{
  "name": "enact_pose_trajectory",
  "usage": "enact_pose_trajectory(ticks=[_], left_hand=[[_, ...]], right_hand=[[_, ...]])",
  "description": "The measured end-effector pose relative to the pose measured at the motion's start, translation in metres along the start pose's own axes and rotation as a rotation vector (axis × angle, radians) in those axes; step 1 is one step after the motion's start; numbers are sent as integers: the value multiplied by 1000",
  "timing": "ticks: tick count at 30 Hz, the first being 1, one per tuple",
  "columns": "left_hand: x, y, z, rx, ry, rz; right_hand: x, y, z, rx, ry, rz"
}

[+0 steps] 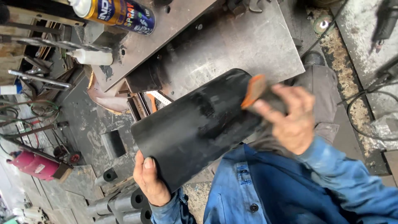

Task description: Finishing and cleaning a large black cylindrical rubber industrial part using an angle grinder, spray, and cloth.

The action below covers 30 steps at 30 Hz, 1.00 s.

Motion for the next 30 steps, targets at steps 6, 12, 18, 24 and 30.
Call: enact_pose_trajectory(ticks=[6, 12, 18, 24, 30], left_hand=[[0, -3, 4, 5, 12, -3], [2, -2, 4, -7, -16, -17], [1, -2, 3, -2, 23, -24], [-8, 2, -7, -10, 1, 19], [8, -4, 18, 33, 6, -75]], right_hand=[[3, 10, 26, -68, 0, -50], [-3, 9, 1, -82, -60, 13], [0, 15, 34, -40, 24, -21], [4, 8, 6, -96, -83, 5], [8, 16, 40, -26, 21, -4]])
Point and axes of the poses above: each hand's wrist, its own y-axis towards the middle knuckle, its own x-axis out of the back of the hand, z = x × y, the point moved 5 cm from there along y, towards the middle knuckle, and after that the axes turned 9 degrees about -x, right-handed, at the moved point
